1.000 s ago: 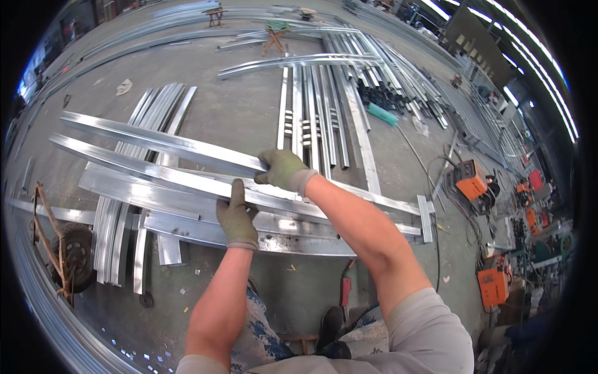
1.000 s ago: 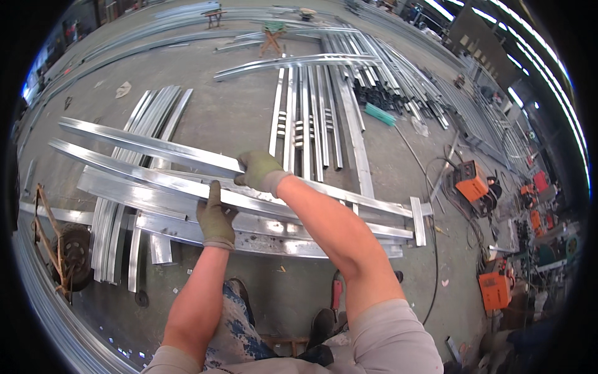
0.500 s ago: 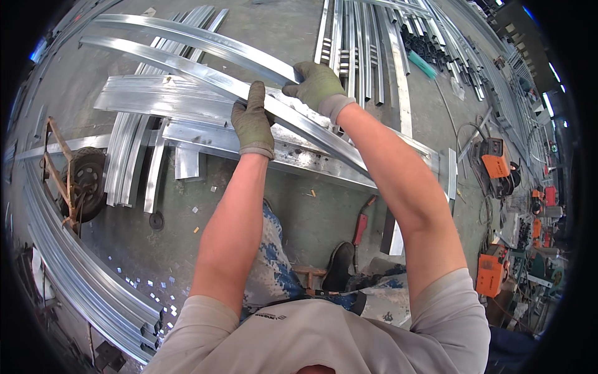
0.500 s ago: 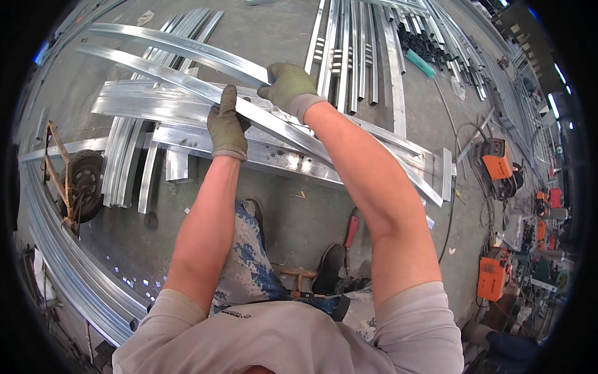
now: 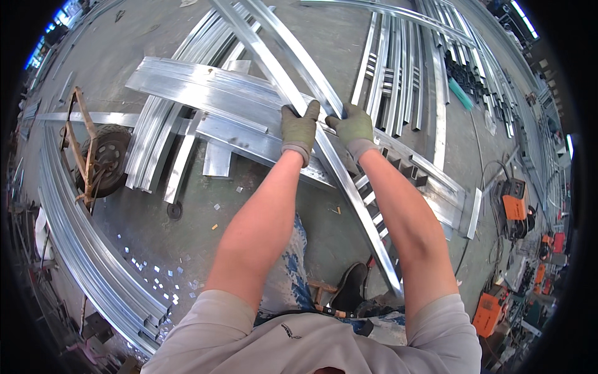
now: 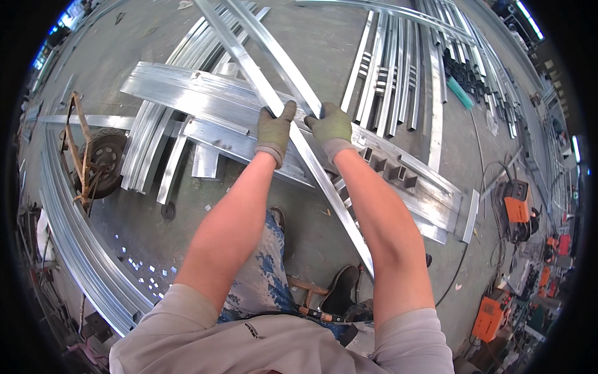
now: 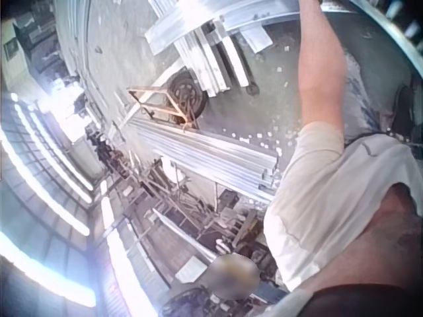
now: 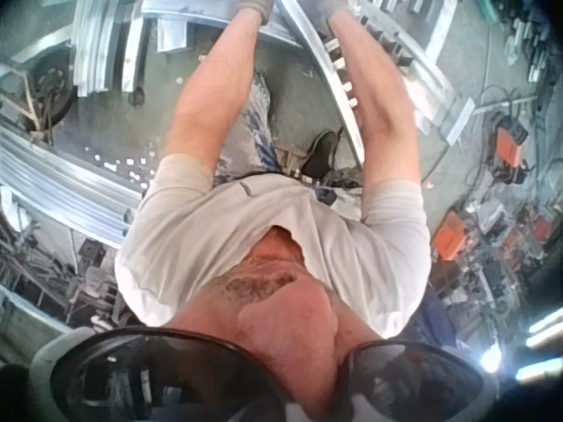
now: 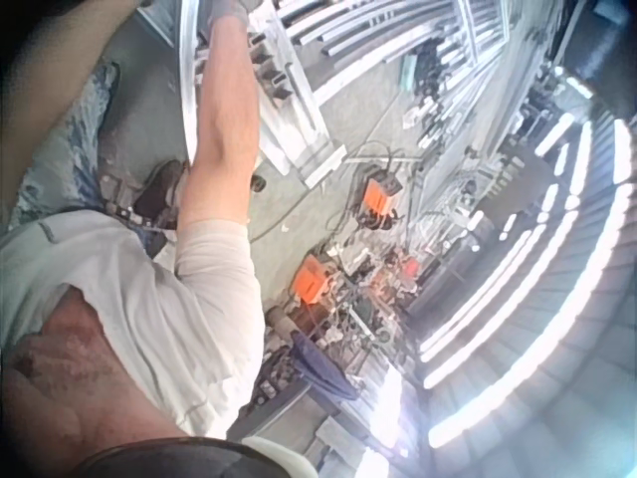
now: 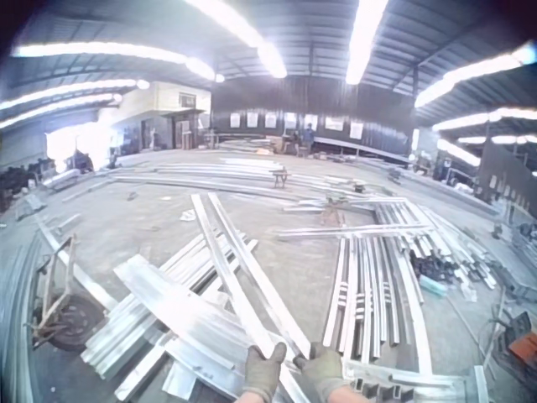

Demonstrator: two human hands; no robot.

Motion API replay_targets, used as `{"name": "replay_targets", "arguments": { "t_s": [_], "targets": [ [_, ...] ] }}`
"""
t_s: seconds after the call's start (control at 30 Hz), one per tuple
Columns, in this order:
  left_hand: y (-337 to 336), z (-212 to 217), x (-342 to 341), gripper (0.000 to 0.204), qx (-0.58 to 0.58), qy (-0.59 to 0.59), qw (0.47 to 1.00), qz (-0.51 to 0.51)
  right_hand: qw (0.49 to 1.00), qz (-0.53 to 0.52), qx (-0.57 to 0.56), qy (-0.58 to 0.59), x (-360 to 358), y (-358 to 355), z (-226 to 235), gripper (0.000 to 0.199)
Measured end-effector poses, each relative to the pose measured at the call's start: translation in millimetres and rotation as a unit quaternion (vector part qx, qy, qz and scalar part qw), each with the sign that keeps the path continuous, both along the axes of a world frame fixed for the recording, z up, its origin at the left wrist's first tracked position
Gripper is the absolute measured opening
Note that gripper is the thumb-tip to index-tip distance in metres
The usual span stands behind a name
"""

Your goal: The person kneels on the workshop floor and uses a welding torch to join small metal brackets to a larger metal frame. They repeatedly pick up brackets, position them, and weld them in place.

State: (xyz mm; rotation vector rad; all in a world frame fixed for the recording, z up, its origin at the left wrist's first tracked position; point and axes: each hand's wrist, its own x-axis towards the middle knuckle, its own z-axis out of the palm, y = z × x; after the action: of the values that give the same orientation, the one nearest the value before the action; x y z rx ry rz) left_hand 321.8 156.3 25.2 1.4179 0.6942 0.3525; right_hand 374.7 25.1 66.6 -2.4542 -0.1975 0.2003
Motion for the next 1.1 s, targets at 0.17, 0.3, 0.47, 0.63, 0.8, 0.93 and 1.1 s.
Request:
{"name": "replay_targets", "arguments": {
  "t_s": [0.17,0.3,0.47,0.63,0.8,0.93,1.1],
  "targets": [
    [-2,-9,0,0.065,0.128,0.057,0.99,0.021,1.0,-0.013,-0.003,0.005,-7,6,-15,0.042],
    [-3,-15,1,0.065,0.181,0.072,0.981,-0.013,0.999,-0.038,-0.013,-0.029,-7,3,-29,0.04],
    [-10,-11,-1,0.067,0.258,0.143,0.953,-0.069,0.997,-0.055,-0.009,-0.059,-3,-10,-61,0.038],
    [-12,-19,-1,0.059,0.295,0.144,0.944,-0.039,0.997,-0.053,-0.053,-0.016,-6,-5,-57,0.039],
    [-16,-21,0,0.057,0.295,0.136,0.944,-0.054,0.997,-0.049,-0.044,-0.039,-22,-19,-45,0.043],
    [-10,-23,-1,0.064,0.309,0.146,0.937,-0.07,0.995,-0.049,0.059,-0.065,-76,-60,-13,0.049],
    [-14,-17,3,0.052,0.31,0.128,0.939,-0.078,0.989,-0.139,0.05,-0.004,-187,-190,-9,0.062]
  ]
}}
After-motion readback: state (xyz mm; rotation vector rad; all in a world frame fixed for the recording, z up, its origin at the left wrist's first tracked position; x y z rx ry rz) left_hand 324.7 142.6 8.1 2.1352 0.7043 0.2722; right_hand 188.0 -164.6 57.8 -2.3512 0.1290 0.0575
